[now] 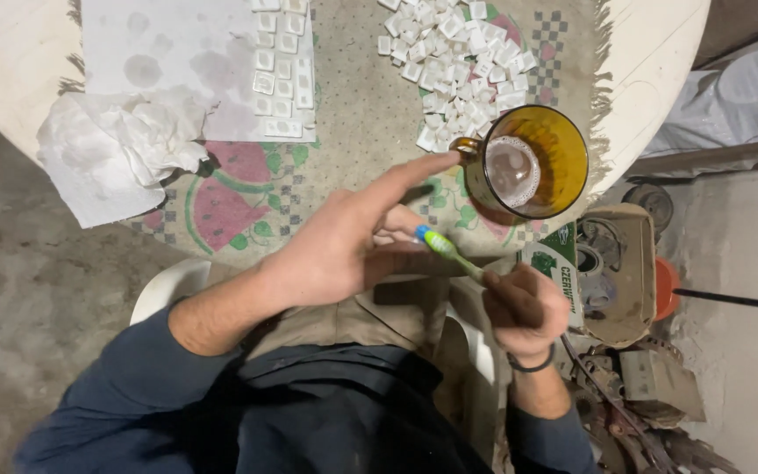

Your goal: Cleaning individual keyboard keycaps using a toothbrush and a cloth.

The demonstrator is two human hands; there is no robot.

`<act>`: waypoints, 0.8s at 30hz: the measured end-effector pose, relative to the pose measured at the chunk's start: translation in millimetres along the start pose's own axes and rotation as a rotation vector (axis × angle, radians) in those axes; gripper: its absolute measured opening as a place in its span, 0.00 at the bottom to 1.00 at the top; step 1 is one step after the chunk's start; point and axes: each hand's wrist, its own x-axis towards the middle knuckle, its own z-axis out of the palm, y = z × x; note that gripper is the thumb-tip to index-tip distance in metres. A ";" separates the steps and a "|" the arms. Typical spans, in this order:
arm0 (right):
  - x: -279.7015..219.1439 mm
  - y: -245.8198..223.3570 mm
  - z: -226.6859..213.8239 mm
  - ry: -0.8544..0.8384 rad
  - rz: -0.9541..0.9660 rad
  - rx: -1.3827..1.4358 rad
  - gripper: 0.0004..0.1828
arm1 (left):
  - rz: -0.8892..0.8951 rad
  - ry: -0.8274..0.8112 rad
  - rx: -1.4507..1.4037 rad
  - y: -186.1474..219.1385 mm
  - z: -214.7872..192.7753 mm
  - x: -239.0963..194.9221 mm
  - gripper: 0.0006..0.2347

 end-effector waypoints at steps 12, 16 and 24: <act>32.1 -1.4 -30.3 -0.194 -0.127 -0.086 0.12 | 0.031 -0.117 0.025 1.3 -17.9 -1.6 0.36; 40.0 -15.6 -24.3 -0.182 -0.120 -0.169 0.12 | 0.042 -0.124 0.056 7.0 -13.2 1.5 0.37; 44.5 -19.3 -29.7 -0.241 -0.157 -0.147 0.11 | 0.180 -0.119 -0.039 18.5 0.1 4.7 0.34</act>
